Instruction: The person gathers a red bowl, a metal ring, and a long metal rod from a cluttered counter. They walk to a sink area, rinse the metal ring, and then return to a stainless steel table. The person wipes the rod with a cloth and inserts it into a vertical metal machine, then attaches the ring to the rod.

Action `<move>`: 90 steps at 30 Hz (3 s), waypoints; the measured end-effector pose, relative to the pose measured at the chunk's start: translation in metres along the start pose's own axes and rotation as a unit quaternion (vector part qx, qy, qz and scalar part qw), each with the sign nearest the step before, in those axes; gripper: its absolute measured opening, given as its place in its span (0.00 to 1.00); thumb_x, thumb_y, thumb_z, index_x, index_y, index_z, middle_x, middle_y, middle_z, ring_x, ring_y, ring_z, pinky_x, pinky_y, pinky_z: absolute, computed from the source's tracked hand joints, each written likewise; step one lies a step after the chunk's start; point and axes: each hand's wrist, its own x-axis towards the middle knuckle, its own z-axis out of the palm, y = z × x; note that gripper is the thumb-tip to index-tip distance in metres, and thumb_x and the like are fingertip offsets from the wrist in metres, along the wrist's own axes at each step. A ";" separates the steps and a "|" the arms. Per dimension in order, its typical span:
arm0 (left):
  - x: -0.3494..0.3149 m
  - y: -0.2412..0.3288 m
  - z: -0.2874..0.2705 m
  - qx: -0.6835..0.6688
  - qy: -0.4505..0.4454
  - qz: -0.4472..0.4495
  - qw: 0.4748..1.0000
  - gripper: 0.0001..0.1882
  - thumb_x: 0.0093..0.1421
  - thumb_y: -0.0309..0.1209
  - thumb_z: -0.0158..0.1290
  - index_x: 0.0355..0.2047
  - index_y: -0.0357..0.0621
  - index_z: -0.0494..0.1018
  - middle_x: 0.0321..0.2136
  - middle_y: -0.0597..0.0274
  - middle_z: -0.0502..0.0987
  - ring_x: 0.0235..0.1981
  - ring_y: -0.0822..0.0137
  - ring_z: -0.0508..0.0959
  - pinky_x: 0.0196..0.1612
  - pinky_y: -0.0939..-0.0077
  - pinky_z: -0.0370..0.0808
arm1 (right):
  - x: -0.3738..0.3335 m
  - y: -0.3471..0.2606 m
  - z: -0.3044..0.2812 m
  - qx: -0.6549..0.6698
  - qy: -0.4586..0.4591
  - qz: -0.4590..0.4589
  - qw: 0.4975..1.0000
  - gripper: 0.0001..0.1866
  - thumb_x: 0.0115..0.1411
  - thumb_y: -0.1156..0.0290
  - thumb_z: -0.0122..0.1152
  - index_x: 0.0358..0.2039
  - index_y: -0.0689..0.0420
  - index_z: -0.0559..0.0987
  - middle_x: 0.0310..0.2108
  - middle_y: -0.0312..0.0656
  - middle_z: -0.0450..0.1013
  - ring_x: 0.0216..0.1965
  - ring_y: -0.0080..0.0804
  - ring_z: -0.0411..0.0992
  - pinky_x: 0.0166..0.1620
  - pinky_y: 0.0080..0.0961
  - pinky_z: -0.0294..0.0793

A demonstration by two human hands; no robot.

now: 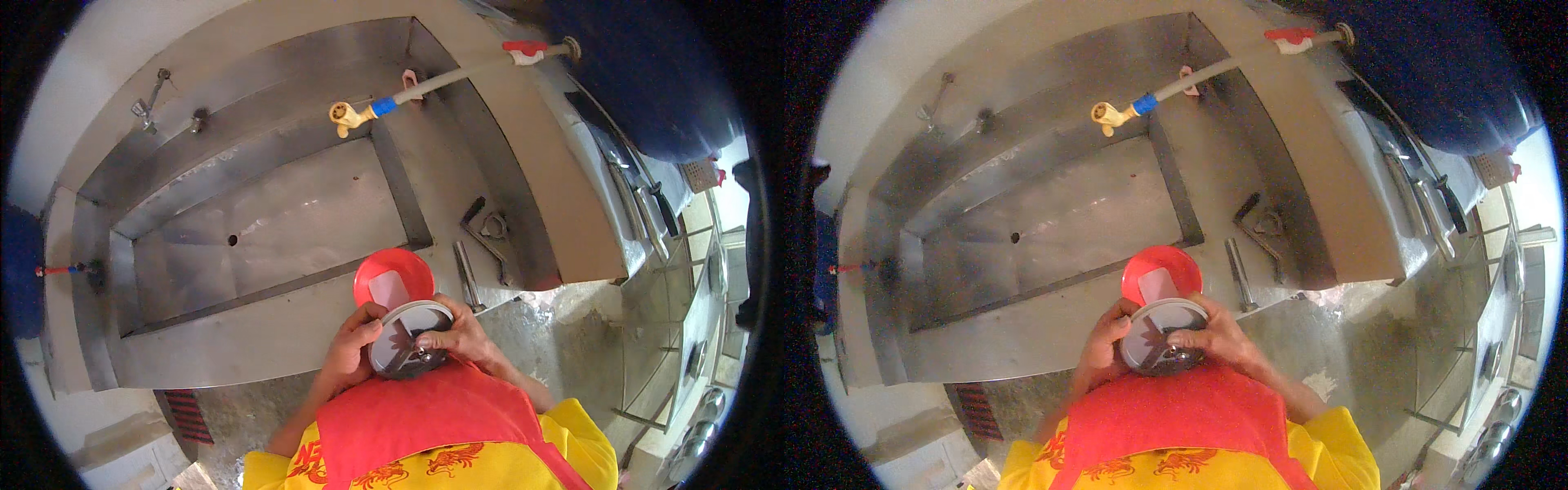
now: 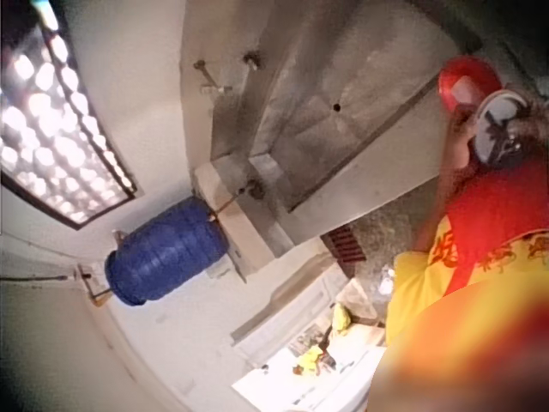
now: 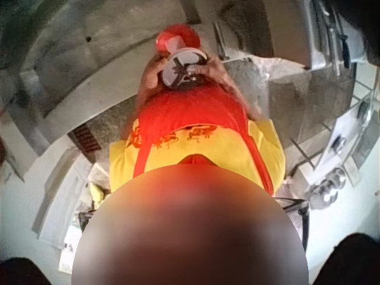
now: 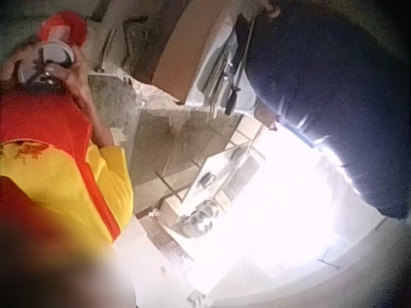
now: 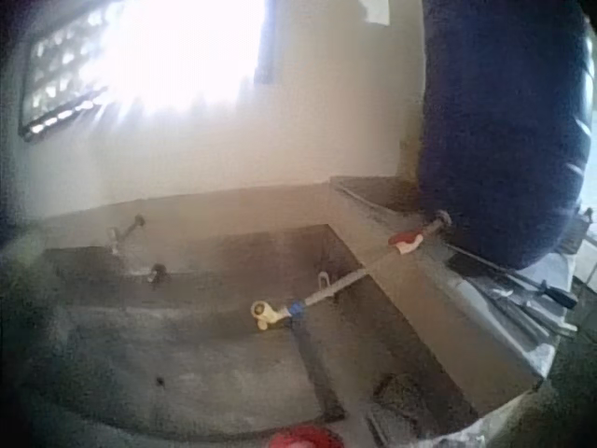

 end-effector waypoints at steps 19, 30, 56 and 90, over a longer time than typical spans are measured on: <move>-0.009 0.009 -0.005 0.099 0.015 0.070 0.993 0.16 0.58 0.40 0.58 0.40 0.43 0.70 0.36 0.64 0.74 0.36 0.71 0.74 0.40 0.76 0.72 | 0.002 0.040 -0.017 0.156 -0.146 -0.026 0.977 0.31 0.53 0.71 0.76 0.55 0.56 0.69 0.51 0.39 0.73 0.54 0.31 0.71 0.56 0.34 0.71; 0.003 0.031 0.010 0.079 -0.035 -0.030 0.996 0.20 0.55 0.41 0.58 0.42 0.41 0.69 0.38 0.62 0.74 0.38 0.69 0.75 0.42 0.74 0.73 | 0.005 -0.035 -0.001 -0.260 -0.165 -0.087 0.947 0.28 0.57 0.72 0.70 0.55 0.59 0.67 0.46 0.48 0.74 0.49 0.36 0.75 0.50 0.34 0.75; 0.079 0.039 0.023 0.376 0.133 0.155 0.904 0.08 0.64 0.33 0.57 0.32 0.43 0.74 0.28 0.73 0.72 0.33 0.78 0.69 0.39 0.78 0.67 | 0.047 0.015 -0.005 0.144 0.077 -0.190 0.968 0.31 0.55 0.77 0.73 0.58 0.58 0.70 0.51 0.39 0.74 0.51 0.28 0.73 0.55 0.28 0.74; 0.107 0.055 0.066 0.162 0.090 -0.036 0.982 0.09 0.67 0.38 0.53 0.37 0.46 0.73 0.31 0.68 0.74 0.31 0.75 0.74 0.35 0.77 0.73 | 0.081 -0.016 -0.022 0.236 0.148 -0.018 0.960 0.20 0.62 0.75 0.63 0.55 0.63 0.76 0.41 0.43 0.80 0.39 0.29 0.78 0.43 0.26 0.79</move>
